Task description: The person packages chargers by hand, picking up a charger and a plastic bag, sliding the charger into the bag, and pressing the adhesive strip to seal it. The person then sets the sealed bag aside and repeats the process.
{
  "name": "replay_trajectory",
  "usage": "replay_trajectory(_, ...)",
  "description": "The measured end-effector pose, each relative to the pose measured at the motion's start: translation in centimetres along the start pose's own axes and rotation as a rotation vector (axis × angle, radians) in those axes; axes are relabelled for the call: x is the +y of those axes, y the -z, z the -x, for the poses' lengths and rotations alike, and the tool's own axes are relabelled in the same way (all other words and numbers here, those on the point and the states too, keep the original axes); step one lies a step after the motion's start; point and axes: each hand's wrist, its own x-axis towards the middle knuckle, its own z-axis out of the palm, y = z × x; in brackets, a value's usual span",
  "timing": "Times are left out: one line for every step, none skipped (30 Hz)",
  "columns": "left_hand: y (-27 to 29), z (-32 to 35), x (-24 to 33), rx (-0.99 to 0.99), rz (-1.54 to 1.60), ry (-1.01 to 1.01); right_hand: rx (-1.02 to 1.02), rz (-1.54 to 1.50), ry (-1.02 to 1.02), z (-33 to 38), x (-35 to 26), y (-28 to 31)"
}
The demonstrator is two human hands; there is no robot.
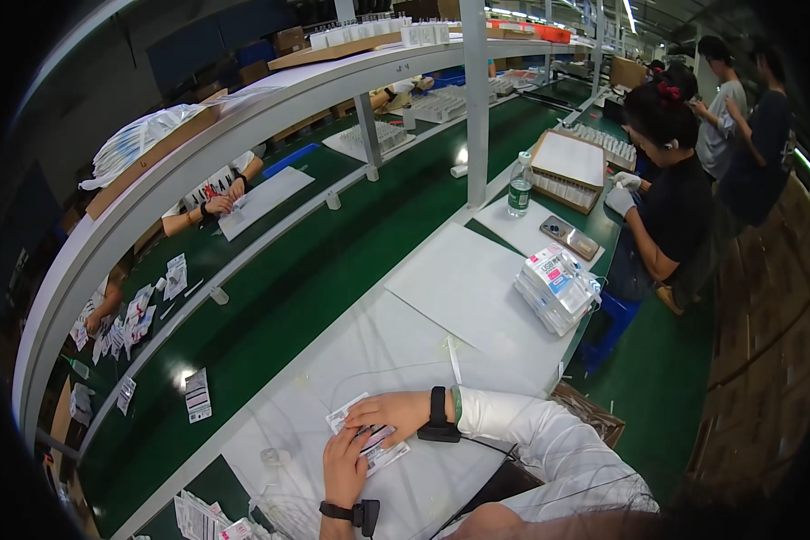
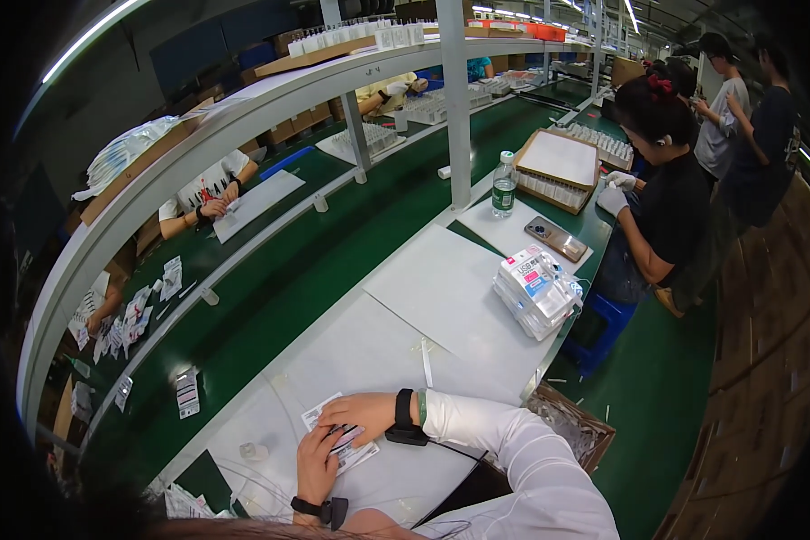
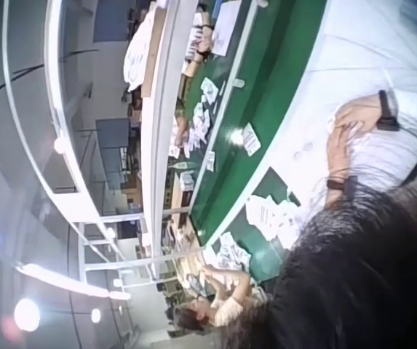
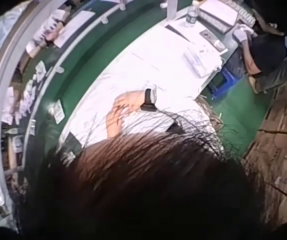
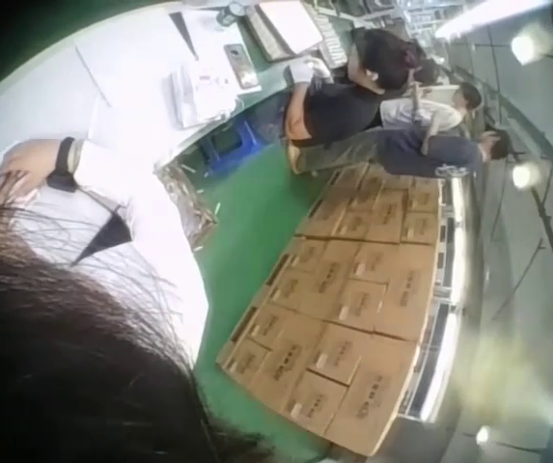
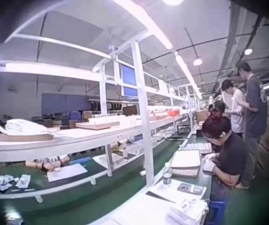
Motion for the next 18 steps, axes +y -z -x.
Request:
replay_trajectory(0.02, -0.04, 0.04, -0.005, 0.004, 0.005, -0.005, -0.003, -0.010, 0.00, -0.01, 0.00)
replay_trajectory(0.03, -0.08, 0.09, -0.011, 0.008, 0.010, -0.010, -0.005, -0.020, 0.01, -0.02, 0.01)
replay_trajectory(0.06, -0.12, 0.19, -0.010, 0.008, 0.012, -0.012, -0.007, -0.018, 0.05, -0.03, 0.04)
replay_trajectory(0.14, -0.16, 0.31, -0.008, 0.012, 0.011, -0.006, -0.006, -0.010, 0.07, -0.04, 0.07)
replay_trajectory(0.22, -0.19, 0.43, -0.006, 0.016, 0.010, -0.001, -0.005, -0.001, 0.08, -0.05, 0.10)
replay_trajectory(0.26, -0.19, 0.48, -0.004, 0.021, 0.010, 0.004, -0.004, 0.008, 0.05, -0.04, 0.12)
replay_trajectory(0.27, -0.19, 0.40, -0.003, 0.021, 0.013, 0.002, -0.006, 0.009, -0.02, -0.01, 0.11)
replay_trajectory(0.26, -0.19, 0.21, -0.008, 0.021, 0.015, -0.003, -0.010, 0.001, -0.12, 0.02, 0.09)
replay_trajectory(0.20, -0.14, 0.16, -0.012, 0.023, 0.020, -0.011, -0.016, -0.008, -0.10, -0.01, 0.07)
replay_trajectory(0.18, -0.09, 0.18, -0.016, 0.025, 0.025, -0.018, -0.022, -0.017, -0.08, -0.05, 0.06)
replay_trajectory(0.16, 0.00, 0.22, -0.014, 0.028, 0.030, -0.024, -0.025, -0.017, -0.05, -0.07, 0.05)
replay_trajectory(0.16, 0.10, 0.26, -0.015, 0.024, 0.032, -0.019, -0.019, -0.005, -0.02, -0.06, 0.03)
replay_trajectory(0.18, 0.16, 0.37, -0.017, 0.021, 0.034, -0.013, -0.013, 0.008, 0.01, -0.08, 0.01)
replay_trajectory(0.26, 0.12, 0.33, -0.018, 0.015, 0.035, -0.006, -0.006, 0.023, -0.10, 0.04, -0.01)
replay_trajectory(0.26, 0.07, 0.35, -0.015, 0.014, 0.038, -0.009, -0.007, 0.025, -0.11, 0.12, -0.03)
replay_trajectory(0.18, 0.01, 0.40, 0.002, 0.008, 0.013, -0.008, -0.009, 0.022, -0.01, 0.15, -0.06)
replay_trajectory(0.06, -0.02, 0.46, 0.018, 0.002, -0.011, -0.007, -0.011, 0.018, 0.16, 0.17, -0.08)
replay_trajectory(-0.07, -0.02, 0.48, 0.033, -0.004, -0.035, -0.005, -0.013, 0.014, 0.35, 0.19, -0.12)
